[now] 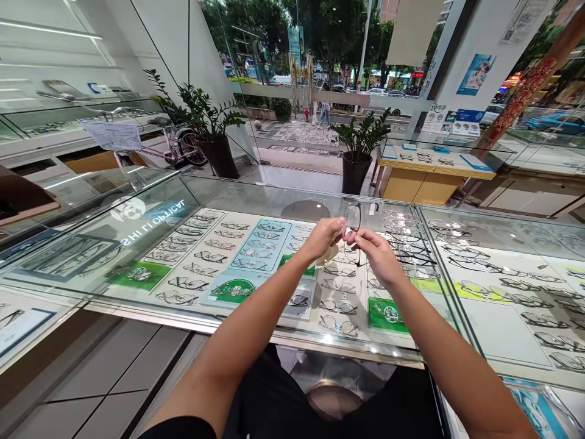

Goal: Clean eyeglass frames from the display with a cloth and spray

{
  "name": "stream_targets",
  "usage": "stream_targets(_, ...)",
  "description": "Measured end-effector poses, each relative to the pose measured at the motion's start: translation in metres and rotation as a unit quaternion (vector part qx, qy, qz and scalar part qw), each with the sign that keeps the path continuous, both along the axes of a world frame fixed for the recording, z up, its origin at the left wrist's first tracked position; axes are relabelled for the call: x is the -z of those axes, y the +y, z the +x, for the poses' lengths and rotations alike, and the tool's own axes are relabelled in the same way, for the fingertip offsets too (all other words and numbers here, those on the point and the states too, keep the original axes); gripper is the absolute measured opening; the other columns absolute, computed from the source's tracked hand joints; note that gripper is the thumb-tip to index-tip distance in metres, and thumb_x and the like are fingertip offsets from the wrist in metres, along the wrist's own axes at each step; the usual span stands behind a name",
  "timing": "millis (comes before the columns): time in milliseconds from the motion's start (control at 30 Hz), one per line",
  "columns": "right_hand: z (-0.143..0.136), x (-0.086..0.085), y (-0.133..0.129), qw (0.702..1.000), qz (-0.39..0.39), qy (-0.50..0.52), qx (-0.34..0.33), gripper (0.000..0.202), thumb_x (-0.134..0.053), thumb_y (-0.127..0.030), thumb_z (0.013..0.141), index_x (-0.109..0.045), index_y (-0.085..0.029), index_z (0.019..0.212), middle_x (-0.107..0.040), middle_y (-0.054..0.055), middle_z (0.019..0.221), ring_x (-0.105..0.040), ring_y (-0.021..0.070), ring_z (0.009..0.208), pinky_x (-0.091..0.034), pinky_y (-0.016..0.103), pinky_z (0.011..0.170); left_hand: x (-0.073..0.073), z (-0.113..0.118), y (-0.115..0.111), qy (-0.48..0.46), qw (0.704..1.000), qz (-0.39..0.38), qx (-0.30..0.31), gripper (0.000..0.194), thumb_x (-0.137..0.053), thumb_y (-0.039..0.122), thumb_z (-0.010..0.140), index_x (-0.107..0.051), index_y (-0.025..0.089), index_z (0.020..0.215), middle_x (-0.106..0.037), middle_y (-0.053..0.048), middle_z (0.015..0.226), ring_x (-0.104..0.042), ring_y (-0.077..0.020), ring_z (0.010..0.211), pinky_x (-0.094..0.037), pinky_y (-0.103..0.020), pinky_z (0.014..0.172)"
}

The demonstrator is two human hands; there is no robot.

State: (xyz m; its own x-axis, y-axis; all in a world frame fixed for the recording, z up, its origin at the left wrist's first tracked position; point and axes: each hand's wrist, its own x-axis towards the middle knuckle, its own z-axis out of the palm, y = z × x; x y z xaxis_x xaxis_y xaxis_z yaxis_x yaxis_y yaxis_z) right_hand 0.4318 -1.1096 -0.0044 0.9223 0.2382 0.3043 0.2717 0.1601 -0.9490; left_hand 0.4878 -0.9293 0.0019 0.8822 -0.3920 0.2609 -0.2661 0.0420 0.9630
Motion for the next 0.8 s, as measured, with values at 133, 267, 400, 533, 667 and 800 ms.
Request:
stream_targets(133,0.000,0.001,0.000,1.000,0.004,0.002,-0.002,0.025,-0.074,-0.051,0.098,-0.073,-0.027,0.088,-0.073,0.003,0.104,-0.062,0.0237,0.105,-0.045,0.037,0.093,0.000,-0.003,0.001,0.011,1.000,-0.011,0.002,0.058,-0.054,0.073,0.089,-0.056,0.020,0.067,-0.051,-0.001,0.064,-0.045,-0.0135,0.057,-0.035,-0.030,0.059)
stream_targets(267,0.003,0.000,-0.003,1.000,0.015,0.012,0.002,0.026,-0.074,-0.052,0.096,-0.073,-0.027,0.088,-0.073,0.003,0.105,-0.063,0.0240,0.107,-0.046,0.037,0.093,-0.002,-0.006,0.001,0.017,1.000,-0.013,0.007,0.061,-0.053,0.077,0.088,-0.056,0.020,0.067,-0.051,-0.001,0.064,-0.044,-0.0134,0.057,-0.035,-0.030,0.060)
stream_targets(400,0.006,-0.004,-0.009,0.998,0.043,0.031,0.033,0.028,-0.077,-0.055,0.092,-0.073,-0.028,0.088,-0.074,0.003,0.107,-0.063,0.0226,0.102,-0.049,0.036,0.089,-0.005,-0.007,0.001,0.021,0.999,0.014,0.044,0.062,-0.052,0.075,0.091,-0.057,0.019,0.065,-0.050,-0.001,0.060,-0.045,-0.0138,0.056,-0.035,-0.030,0.060)
stream_targets(533,0.010,-0.008,-0.014,0.992,0.094,0.056,0.065,0.028,-0.081,-0.055,0.087,-0.072,-0.028,0.087,-0.074,0.003,0.108,-0.063,0.0205,0.097,-0.051,0.033,0.085,-0.004,-0.005,0.000,0.031,0.994,0.069,0.074,0.061,-0.051,0.074,0.091,-0.057,0.020,0.065,-0.051,-0.002,0.058,-0.044,-0.0151,0.055,-0.034,-0.031,0.057)
stream_targets(667,0.013,-0.007,-0.016,0.987,0.111,0.069,0.092,0.030,-0.081,-0.055,0.085,-0.069,-0.028,0.089,-0.074,0.002,0.110,-0.064,0.0202,0.096,-0.053,0.033,0.084,0.003,-0.002,-0.001,0.006,0.989,0.123,0.085,0.062,-0.051,0.074,0.093,-0.049,0.021,0.061,-0.047,-0.001,0.057,-0.040,-0.0143,0.054,-0.030,-0.031,0.057)
stream_targets(800,0.013,-0.006,-0.015,0.988,0.102,0.071,0.092,0.032,-0.081,-0.057,0.084,-0.068,-0.028,0.089,-0.074,0.003,0.111,-0.065,0.0209,0.098,-0.054,0.033,0.084,0.006,-0.004,-0.002,-0.002,0.987,0.137,0.086,0.061,-0.052,0.071,0.095,-0.047,0.021,0.060,-0.045,0.000,0.057,-0.037,-0.0137,0.055,-0.027,-0.030,0.056)
